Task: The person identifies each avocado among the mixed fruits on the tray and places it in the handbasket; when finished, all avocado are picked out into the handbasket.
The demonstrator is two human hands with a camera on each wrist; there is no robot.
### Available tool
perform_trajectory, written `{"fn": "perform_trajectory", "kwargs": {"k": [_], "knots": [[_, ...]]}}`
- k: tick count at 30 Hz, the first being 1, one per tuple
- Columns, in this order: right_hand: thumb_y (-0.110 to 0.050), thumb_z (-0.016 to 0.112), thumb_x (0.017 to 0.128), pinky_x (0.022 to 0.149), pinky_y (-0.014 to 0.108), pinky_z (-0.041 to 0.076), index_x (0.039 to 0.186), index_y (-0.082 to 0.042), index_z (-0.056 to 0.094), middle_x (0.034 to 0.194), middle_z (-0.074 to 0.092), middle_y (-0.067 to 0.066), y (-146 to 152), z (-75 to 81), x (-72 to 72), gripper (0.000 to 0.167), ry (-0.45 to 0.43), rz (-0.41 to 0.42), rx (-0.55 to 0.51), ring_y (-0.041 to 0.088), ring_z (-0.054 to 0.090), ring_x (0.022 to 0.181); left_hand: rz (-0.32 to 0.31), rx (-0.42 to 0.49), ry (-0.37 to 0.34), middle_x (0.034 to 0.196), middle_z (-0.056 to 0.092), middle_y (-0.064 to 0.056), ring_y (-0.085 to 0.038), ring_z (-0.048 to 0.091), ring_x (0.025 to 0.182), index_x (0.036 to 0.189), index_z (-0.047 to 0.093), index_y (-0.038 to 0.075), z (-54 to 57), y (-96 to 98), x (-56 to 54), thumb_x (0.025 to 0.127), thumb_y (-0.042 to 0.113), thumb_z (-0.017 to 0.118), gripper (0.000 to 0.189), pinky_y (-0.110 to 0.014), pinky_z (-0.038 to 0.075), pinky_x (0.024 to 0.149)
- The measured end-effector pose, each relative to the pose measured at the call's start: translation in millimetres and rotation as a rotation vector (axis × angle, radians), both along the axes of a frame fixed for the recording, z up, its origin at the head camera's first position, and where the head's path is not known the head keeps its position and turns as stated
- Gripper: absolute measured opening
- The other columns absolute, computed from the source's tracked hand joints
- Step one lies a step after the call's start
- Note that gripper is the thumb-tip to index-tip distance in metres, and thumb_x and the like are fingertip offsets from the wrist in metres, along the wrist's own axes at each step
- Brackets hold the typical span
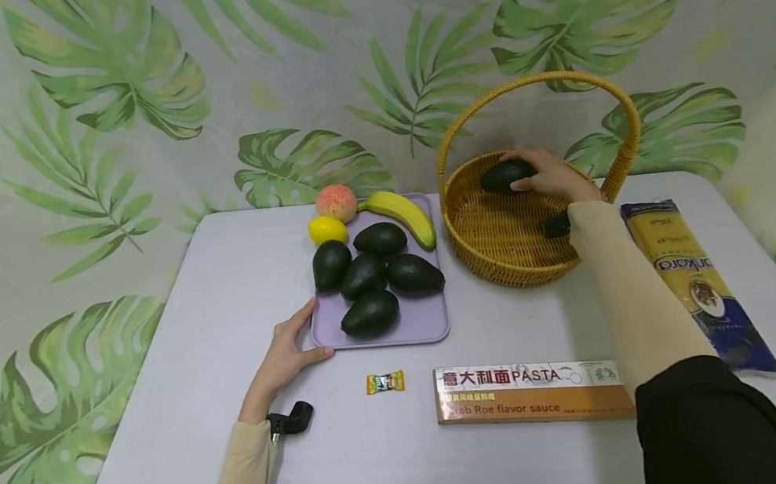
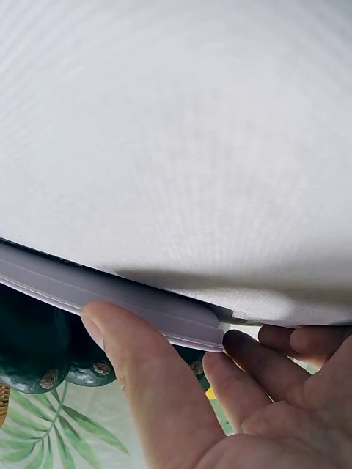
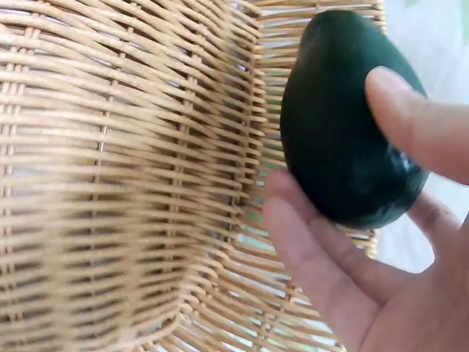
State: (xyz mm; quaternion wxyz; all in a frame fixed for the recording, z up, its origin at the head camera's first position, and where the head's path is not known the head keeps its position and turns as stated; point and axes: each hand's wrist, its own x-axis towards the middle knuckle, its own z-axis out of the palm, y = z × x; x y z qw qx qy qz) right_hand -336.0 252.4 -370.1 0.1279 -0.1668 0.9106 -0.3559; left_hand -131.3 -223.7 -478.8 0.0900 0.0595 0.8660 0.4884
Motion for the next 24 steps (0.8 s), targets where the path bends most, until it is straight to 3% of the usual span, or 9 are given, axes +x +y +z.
{"fn": "perform_trajectory", "kwargs": {"k": [3, 9, 14, 17, 21, 24], "knots": [[-0.011, 0.054, 0.098, 0.095, 0.061, 0.034, 0.146, -0.003, 0.032, 0.155, 0.003, 0.026, -5, -1.1, -1.9, 0.054, -0.005, -0.02, 0.034, 0.047, 0.01, 0.139, 0.002, -0.001, 0.005, 0.155, 0.024, -0.014, -0.035, 0.019, 0.133, 0.151, 0.028, 0.011, -0.1, 0.1, -0.7, 0.08, 0.021, 0.079, 0.088, -0.059, 0.017, 0.108], [-0.001, 0.047, 0.098, 0.097, 0.06, 0.03, 0.145, 0.001, 0.03, 0.153, 0.002, 0.03, -17, -4.4, -2.1, 0.05, -0.047, -0.03, 0.087, 0.047, 0.01, 0.138, 0.009, 0.004, -0.006, 0.155, 0.024, -0.015, -0.036, 0.019, 0.133, 0.151, 0.028, 0.008, 5.5, 3.9, 2.1, 0.081, 0.016, 0.078, 0.086, -0.059, 0.016, 0.108], [0.001, 0.047, 0.097, 0.089, 0.054, 0.04, 0.146, 0.001, 0.03, 0.153, 0.003, 0.029, -22, -6.9, 1.7, 0.051, -0.079, -0.072, 0.06, 0.045, 0.022, 0.133, 0.014, 0.024, -0.015, 0.153, 0.023, -0.023, -0.041, 0.019, 0.131, 0.149, 0.027, -0.002, 27.1, 12.0, 10.1, 0.081, 0.005, 0.075, 0.083, -0.061, 0.016, 0.107], [0.0, 0.047, 0.098, 0.082, 0.049, 0.047, 0.146, 0.0, 0.031, 0.154, 0.005, 0.027, -21, -6.9, 4.2, 0.051, -0.081, -0.079, 0.03, 0.045, 0.041, 0.12, 0.01, 0.03, -0.012, 0.152, 0.023, -0.024, -0.042, 0.019, 0.13, 0.148, 0.027, -0.004, 33.7, 13.9, 12.1, 0.081, 0.003, 0.074, 0.082, -0.061, 0.016, 0.106], [-0.004, 0.048, 0.099, 0.074, 0.045, 0.051, 0.147, -0.002, 0.033, 0.154, 0.013, 0.024, -16, -4.8, 7.5, 0.05, -0.073, -0.066, -0.016, 0.043, 0.058, 0.093, 0.009, 0.016, -0.002, 0.154, 0.024, -0.019, -0.038, 0.019, 0.132, 0.15, 0.028, 0.003, 18.8, 8.7, 7.7, 0.082, 0.01, 0.076, 0.084, -0.06, 0.016, 0.107], [-0.006, 0.049, 0.099, 0.076, 0.045, 0.051, 0.148, -0.004, 0.031, 0.154, 0.016, 0.023, -11, -2.9, 11.3, 0.052, -0.092, -0.057, -0.044, 0.041, 0.059, 0.093, 0.003, -0.001, 0.009, 0.155, 0.024, -0.015, -0.036, 0.019, 0.132, 0.151, 0.028, 0.007, 5.1, 2.7, 2.6, 0.081, 0.017, 0.078, 0.086, -0.059, 0.017, 0.107]]}}
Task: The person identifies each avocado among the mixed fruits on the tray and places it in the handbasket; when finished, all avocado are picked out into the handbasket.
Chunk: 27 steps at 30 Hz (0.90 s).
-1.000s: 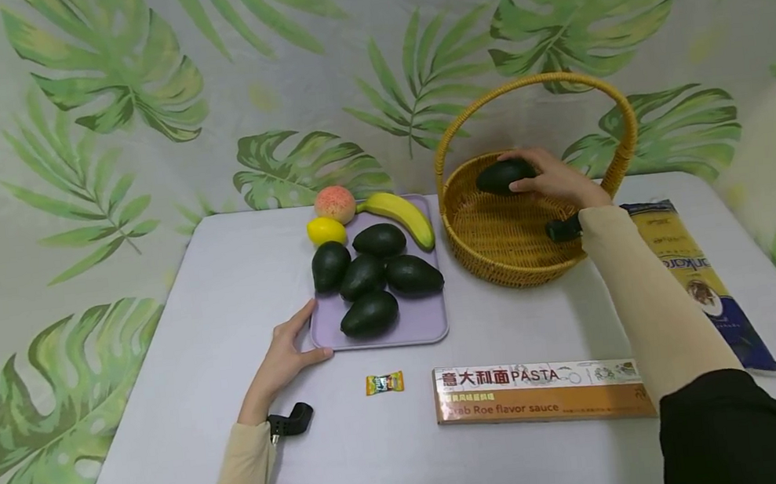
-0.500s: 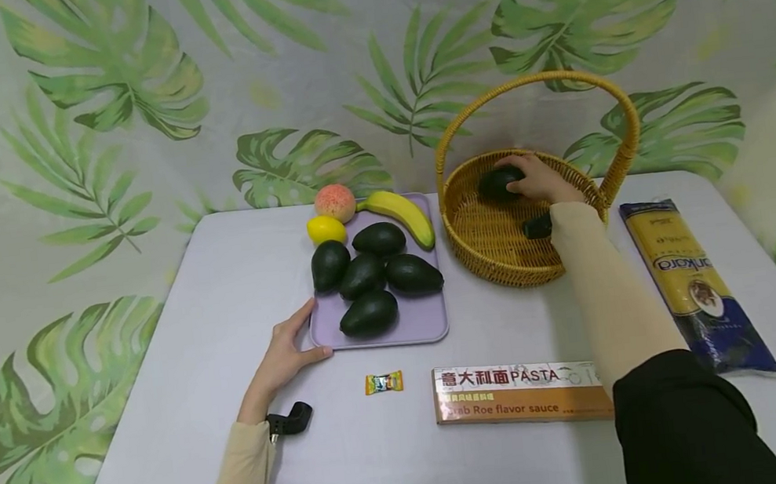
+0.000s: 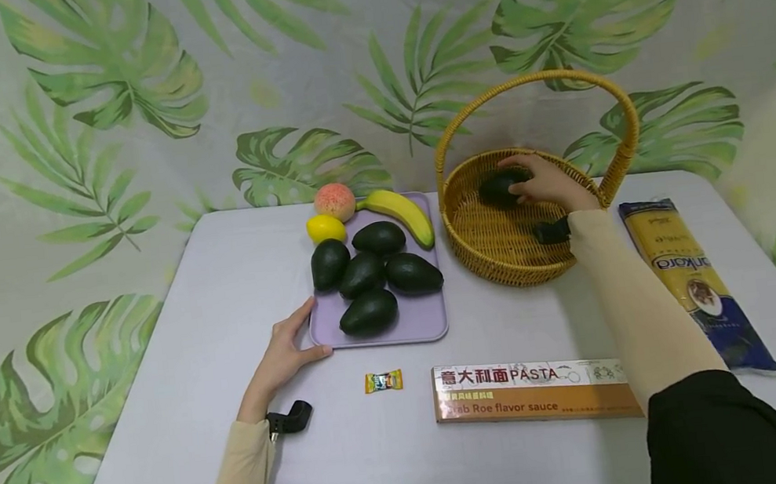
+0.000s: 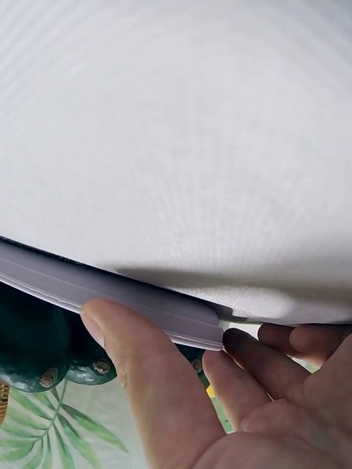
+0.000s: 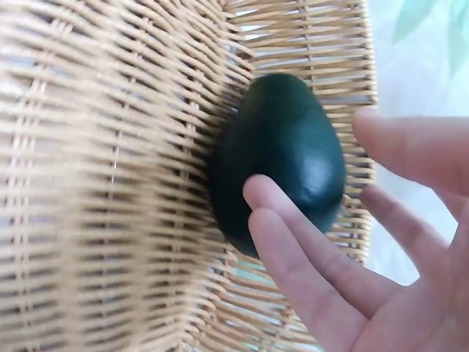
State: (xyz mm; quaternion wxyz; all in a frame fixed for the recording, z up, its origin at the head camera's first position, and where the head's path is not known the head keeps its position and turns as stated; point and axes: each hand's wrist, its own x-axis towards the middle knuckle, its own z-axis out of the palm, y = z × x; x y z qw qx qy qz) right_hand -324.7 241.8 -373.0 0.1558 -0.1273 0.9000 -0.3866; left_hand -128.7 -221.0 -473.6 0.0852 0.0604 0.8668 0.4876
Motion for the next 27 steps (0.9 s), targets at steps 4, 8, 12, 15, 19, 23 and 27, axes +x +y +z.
{"fn": "perform_trajectory", "kwargs": {"k": [4, 8, 12, 15, 19, 23, 27], "knots": [[-0.009, 0.051, 0.099, 0.086, 0.051, 0.048, 0.148, -0.004, 0.03, 0.153, 0.018, 0.023, 7, 0.8, 6.9, 0.054, -0.039, 0.013, -0.026, 0.043, 0.056, 0.103, -0.003, -0.003, 0.008, 0.155, 0.025, -0.015, -0.036, 0.019, 0.133, 0.151, 0.028, 0.008, -6.9, -3.0, -2.4, 0.08, 0.019, 0.078, 0.087, -0.059, 0.016, 0.108], [-0.011, 0.051, 0.1, 0.088, 0.053, 0.046, 0.147, -0.003, 0.03, 0.151, 0.022, 0.025, 13, 2.8, 15.0, 0.053, -0.037, 0.04, -0.042, 0.044, 0.055, 0.107, -0.001, -0.009, 0.005, 0.155, 0.025, -0.014, -0.036, 0.018, 0.133, 0.151, 0.029, 0.009, -7.5, -3.1, -2.4, 0.081, 0.019, 0.078, 0.087, -0.059, 0.015, 0.108], [-0.017, 0.053, 0.099, 0.085, 0.048, 0.049, 0.145, -0.005, 0.036, 0.149, 0.03, 0.02, 16, 12.2, 25.7, 0.05, 0.025, 0.069, -0.088, 0.037, 0.06, 0.102, -0.001, -0.008, 0.006, 0.155, 0.025, -0.014, -0.036, 0.018, 0.134, 0.151, 0.028, 0.009, -6.0, -2.9, -2.4, 0.081, 0.02, 0.078, 0.087, -0.059, 0.015, 0.108], [-0.02, 0.054, 0.099, 0.081, 0.039, 0.053, 0.143, -0.007, 0.041, 0.146, 0.036, 0.016, 12, 20.8, 37.1, 0.048, 0.067, 0.109, -0.15, 0.027, 0.063, 0.099, -0.002, -0.01, 0.004, 0.155, 0.024, -0.014, -0.036, 0.018, 0.134, 0.151, 0.028, 0.009, -5.0, -2.3, -2.4, 0.08, 0.019, 0.078, 0.087, -0.059, 0.016, 0.108], [-0.019, 0.055, 0.099, 0.082, 0.035, 0.053, 0.139, -0.005, 0.046, 0.141, 0.042, 0.015, -4, 29.8, 57.0, 0.044, 0.082, 0.203, -0.233, 0.027, 0.062, 0.102, -0.002, -0.014, -0.001, 0.155, 0.024, -0.014, -0.036, 0.018, 0.134, 0.151, 0.028, 0.009, -4.2, -1.7, -2.1, 0.08, 0.019, 0.078, 0.088, -0.058, 0.016, 0.108], [-0.015, 0.057, 0.097, 0.089, 0.041, 0.049, 0.137, -0.003, 0.048, 0.137, 0.048, 0.014, -28, 31.3, 76.5, 0.043, 0.106, 0.315, -0.238, 0.031, 0.056, 0.111, -0.002, -0.014, -0.005, 0.155, 0.024, -0.014, -0.036, 0.018, 0.134, 0.152, 0.027, 0.009, -4.0, -1.1, -1.9, 0.08, 0.019, 0.078, 0.088, -0.059, 0.017, 0.108], [-0.015, 0.059, 0.096, 0.096, 0.044, 0.042, 0.138, -0.003, 0.047, 0.139, 0.047, 0.014, -54, 26.2, 91.1, 0.045, 0.093, 0.439, -0.238, 0.031, 0.049, 0.118, -0.001, -0.014, -0.007, 0.155, 0.024, -0.014, -0.036, 0.017, 0.134, 0.152, 0.027, 0.009, -4.5, -1.4, -1.9, 0.08, 0.02, 0.078, 0.088, -0.059, 0.016, 0.108]]}}
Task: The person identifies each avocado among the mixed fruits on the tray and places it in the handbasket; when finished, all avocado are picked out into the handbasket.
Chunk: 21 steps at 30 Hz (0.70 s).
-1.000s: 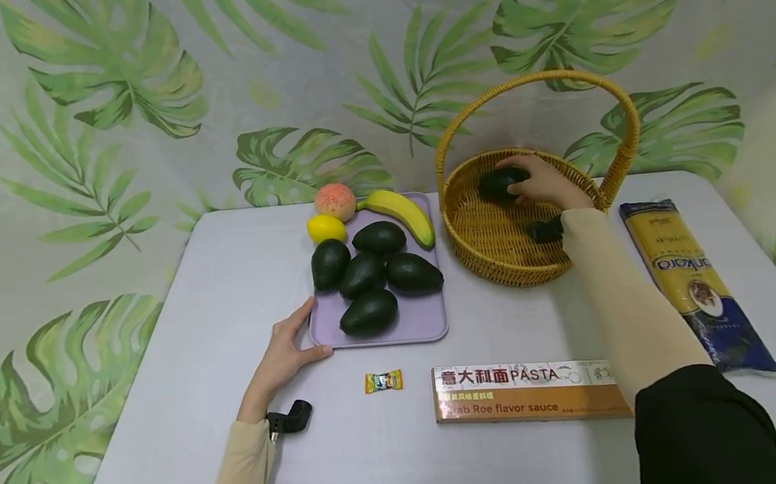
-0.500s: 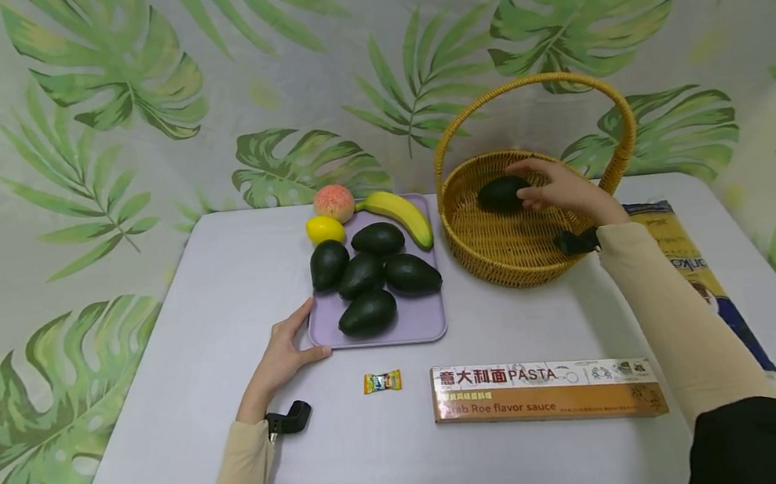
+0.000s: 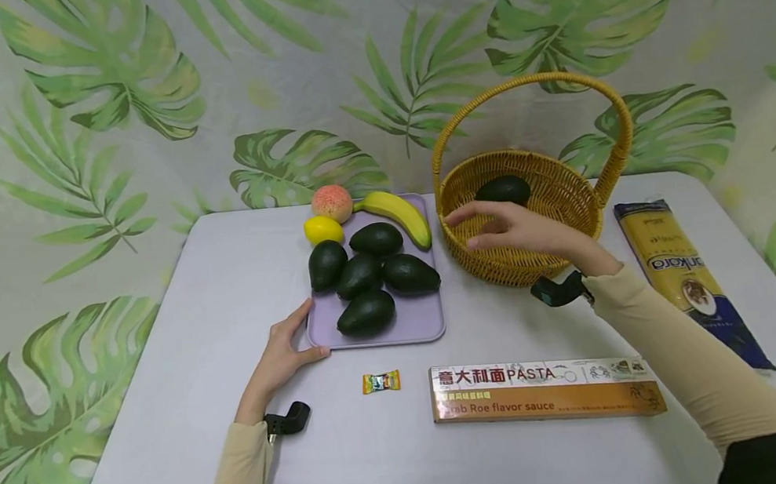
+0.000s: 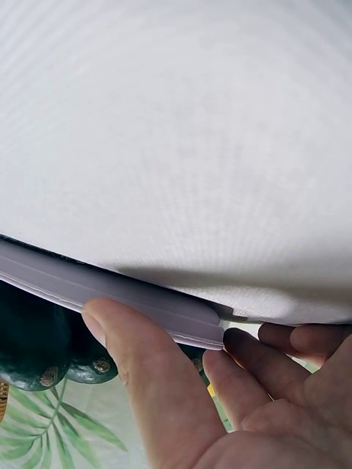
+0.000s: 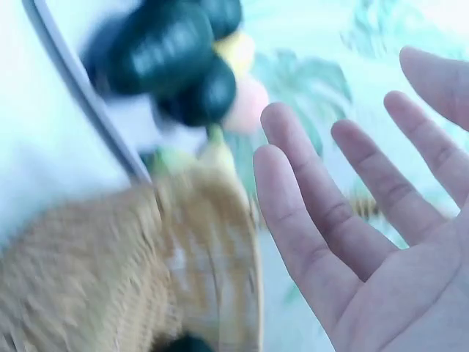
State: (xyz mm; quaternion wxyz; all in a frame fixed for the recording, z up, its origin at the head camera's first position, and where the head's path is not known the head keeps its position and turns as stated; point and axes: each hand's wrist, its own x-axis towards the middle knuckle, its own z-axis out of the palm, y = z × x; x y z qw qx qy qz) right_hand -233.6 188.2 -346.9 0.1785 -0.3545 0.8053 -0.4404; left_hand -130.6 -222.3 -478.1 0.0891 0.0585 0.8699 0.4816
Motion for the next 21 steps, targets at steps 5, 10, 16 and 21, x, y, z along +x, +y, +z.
{"fn": "perform_trajectory", "kwargs": {"k": [5, 10, 16, 21], "knots": [[-0.017, 0.062, 0.095, 0.09, 0.04, 0.044, 0.138, -0.007, 0.048, 0.139, 0.047, 0.011, -31, -10.1, 13.7, 0.047, -0.045, 0.125, -0.005, 0.028, 0.051, 0.11, 0.003, 0.007, 0.003, 0.155, 0.024, -0.014, -0.036, 0.017, 0.135, 0.151, 0.028, 0.009, -1.0, -0.6, -0.4, 0.08, 0.02, 0.078, 0.088, -0.059, 0.016, 0.108], [-0.016, 0.062, 0.094, 0.087, 0.041, 0.048, 0.142, -0.009, 0.044, 0.144, 0.04, 0.009, -58, -24.0, 20.4, 0.051, -0.078, 0.23, 0.007, 0.033, 0.058, 0.107, 0.005, 0.008, 0.001, 0.155, 0.024, -0.013, -0.036, 0.017, 0.135, 0.151, 0.028, 0.01, -1.4, -0.8, -0.8, 0.08, 0.02, 0.078, 0.088, -0.058, 0.016, 0.108], [-0.009, 0.064, 0.092, 0.088, 0.039, 0.05, 0.144, -0.011, 0.039, 0.15, 0.029, 0.014, -90, -41.8, 22.8, 0.059, -0.022, 0.342, 0.027, 0.035, 0.051, 0.117, 0.005, 0.009, 0.002, 0.155, 0.025, -0.013, -0.036, 0.017, 0.135, 0.151, 0.028, 0.009, -1.0, -0.7, -0.7, 0.08, 0.02, 0.078, 0.088, -0.058, 0.016, 0.109], [-0.017, 0.068, 0.09, 0.085, 0.036, 0.051, 0.144, -0.013, 0.041, 0.15, 0.029, 0.014, -112, -50.6, 24.5, 0.061, 0.11, 0.354, 0.113, 0.027, 0.052, 0.113, 0.005, 0.005, 0.005, 0.155, 0.025, -0.013, -0.036, 0.018, 0.134, 0.151, 0.028, 0.009, -1.8, -0.3, -0.8, 0.08, 0.02, 0.078, 0.087, -0.059, 0.017, 0.108]]}}
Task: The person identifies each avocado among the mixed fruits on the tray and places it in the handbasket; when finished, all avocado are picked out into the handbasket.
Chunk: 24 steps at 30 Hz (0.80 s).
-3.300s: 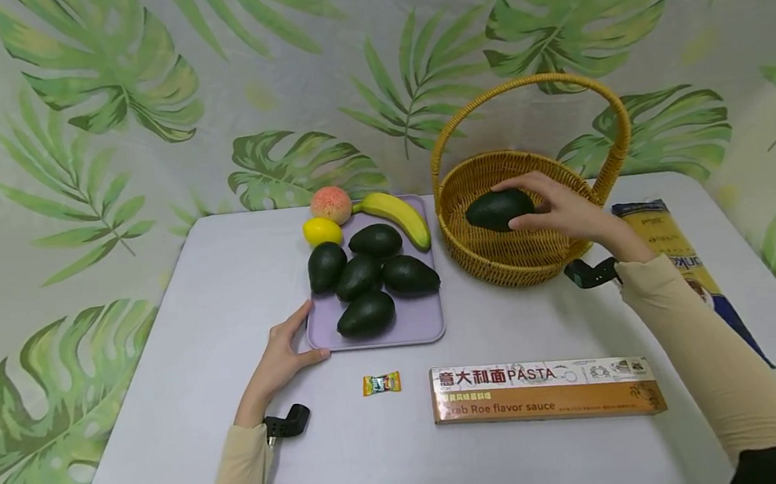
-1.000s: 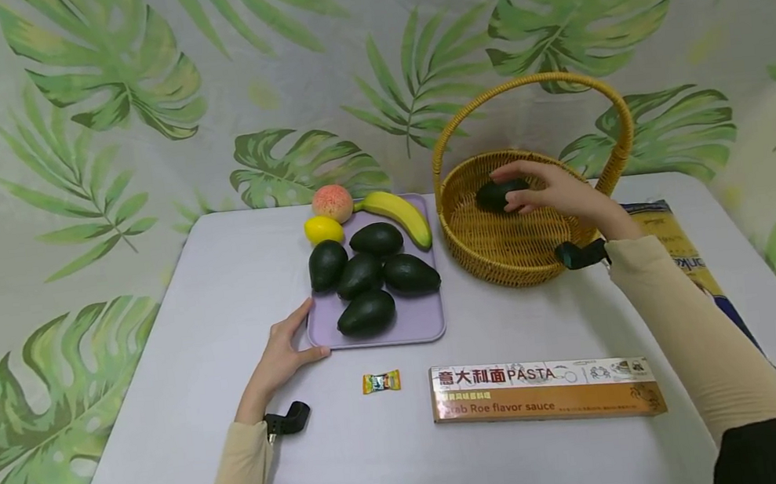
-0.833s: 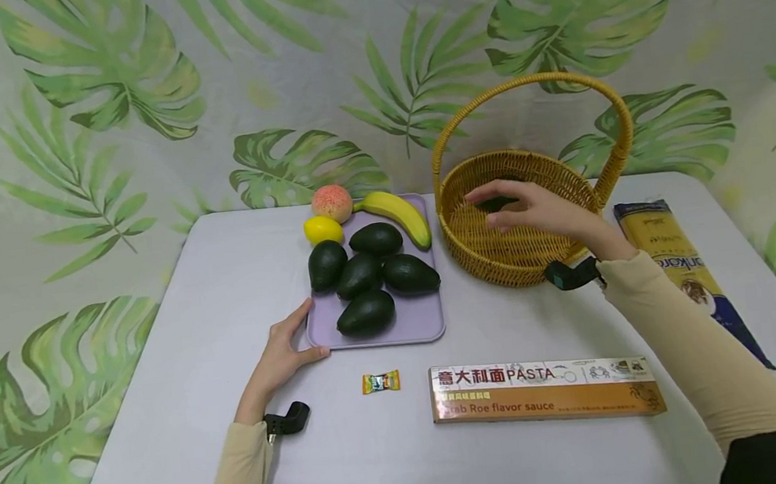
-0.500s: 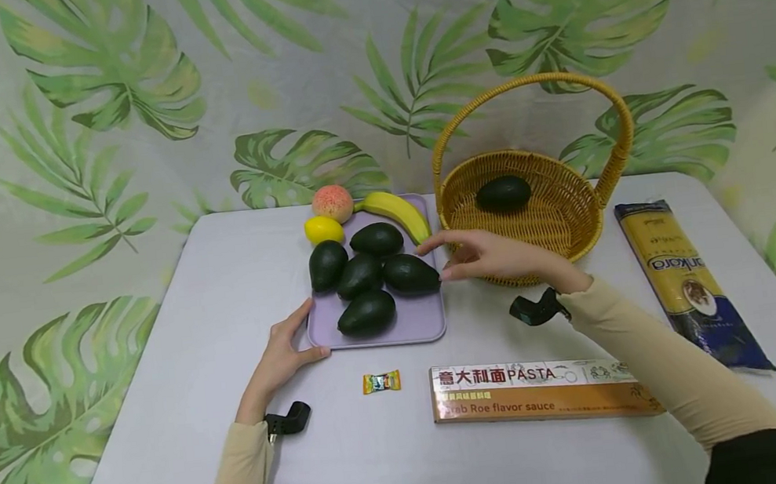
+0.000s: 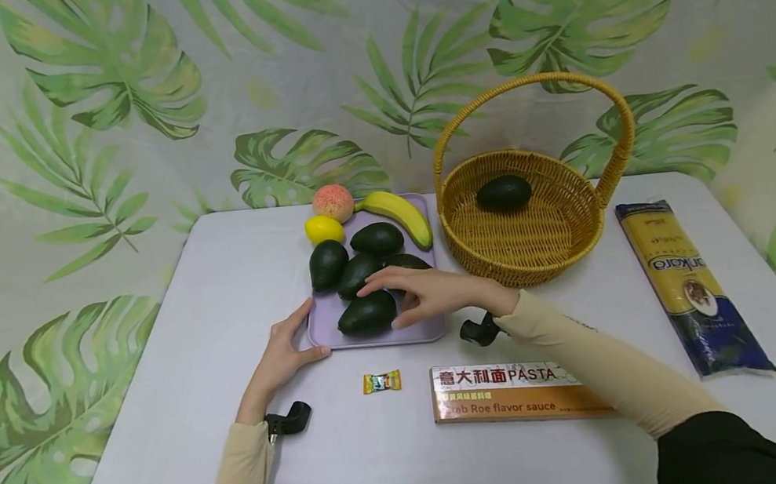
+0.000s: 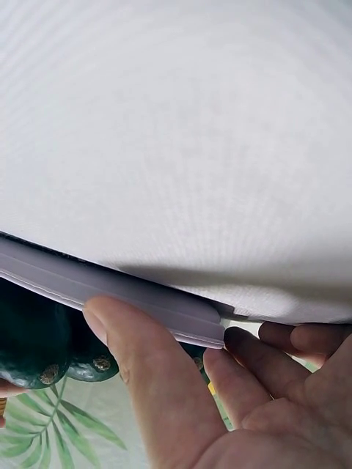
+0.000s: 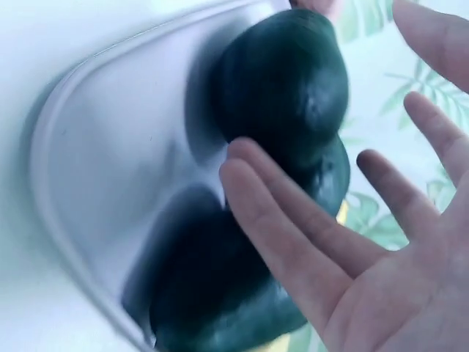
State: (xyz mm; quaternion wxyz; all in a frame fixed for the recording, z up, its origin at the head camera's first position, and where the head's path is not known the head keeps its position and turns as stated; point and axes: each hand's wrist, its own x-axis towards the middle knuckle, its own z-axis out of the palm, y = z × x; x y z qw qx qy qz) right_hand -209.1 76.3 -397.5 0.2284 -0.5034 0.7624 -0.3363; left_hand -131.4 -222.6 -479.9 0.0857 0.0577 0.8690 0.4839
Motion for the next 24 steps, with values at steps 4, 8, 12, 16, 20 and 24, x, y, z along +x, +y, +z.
{"fn": "perform_trajectory", "kwargs": {"k": [4, 8, 12, 16, 20, 24], "knots": [[-0.027, 0.069, 0.089, 0.086, 0.038, 0.048, 0.144, -0.02, 0.043, 0.149, 0.033, 0.009, -12, -4.4, 2.0, 0.061, 0.133, -0.024, 0.09, 0.02, 0.055, 0.107, -0.003, -0.004, 0.001, 0.155, 0.025, -0.013, -0.036, 0.019, 0.134, 0.151, 0.028, 0.01, -0.6, 0.7, -0.3, 0.081, 0.021, 0.078, 0.087, -0.059, 0.018, 0.107], [-0.029, 0.069, 0.089, 0.092, 0.043, 0.044, 0.141, -0.021, 0.046, 0.143, 0.039, 0.007, -21, -8.0, 5.7, 0.058, 0.209, -0.036, 0.13, 0.022, 0.048, 0.118, -0.004, -0.005, 0.006, 0.155, 0.025, -0.012, -0.036, 0.02, 0.133, 0.151, 0.028, 0.01, -0.8, 1.0, -0.5, 0.081, 0.021, 0.078, 0.087, -0.058, 0.019, 0.107], [-0.024, 0.071, 0.087, 0.092, 0.044, 0.045, 0.136, -0.02, 0.051, 0.139, 0.04, 0.009, -25, -10.9, 10.2, 0.053, 0.226, -0.059, 0.126, 0.025, 0.05, 0.115, -0.008, -0.016, 0.016, 0.155, 0.025, -0.012, -0.035, 0.02, 0.133, 0.151, 0.028, 0.009, -1.2, 0.1, -0.5, 0.081, 0.022, 0.078, 0.087, -0.058, 0.02, 0.107], [-0.017, 0.072, 0.087, 0.087, 0.038, 0.047, 0.131, -0.021, 0.055, 0.133, 0.041, 0.007, -28, -12.5, 13.7, 0.047, 0.239, -0.1, 0.126, 0.023, 0.053, 0.106, -0.009, -0.027, 0.029, 0.155, 0.026, -0.013, -0.036, 0.021, 0.133, 0.151, 0.029, 0.009, -2.6, -1.3, -0.8, 0.081, 0.023, 0.078, 0.087, -0.059, 0.021, 0.106], [-0.015, 0.073, 0.087, 0.078, 0.032, 0.048, 0.125, -0.02, 0.058, 0.122, 0.043, 0.005, -29, -13.8, 16.2, 0.042, 0.274, -0.125, 0.104, 0.02, 0.054, 0.092, -0.007, -0.028, 0.031, 0.155, 0.026, -0.013, -0.036, 0.021, 0.133, 0.151, 0.029, 0.009, -2.9, -1.7, -0.7, 0.08, 0.022, 0.078, 0.087, -0.059, 0.021, 0.106], [-0.017, 0.073, 0.086, 0.077, 0.031, 0.046, 0.123, -0.019, 0.059, 0.116, 0.043, 0.004, -26, -16.1, 17.5, 0.04, 0.269, -0.126, 0.071, 0.018, 0.053, 0.089, -0.004, -0.026, 0.024, 0.155, 0.025, -0.013, -0.036, 0.021, 0.132, 0.151, 0.029, 0.009, -1.5, -1.2, -0.2, 0.08, 0.022, 0.078, 0.088, -0.059, 0.021, 0.106]]}}
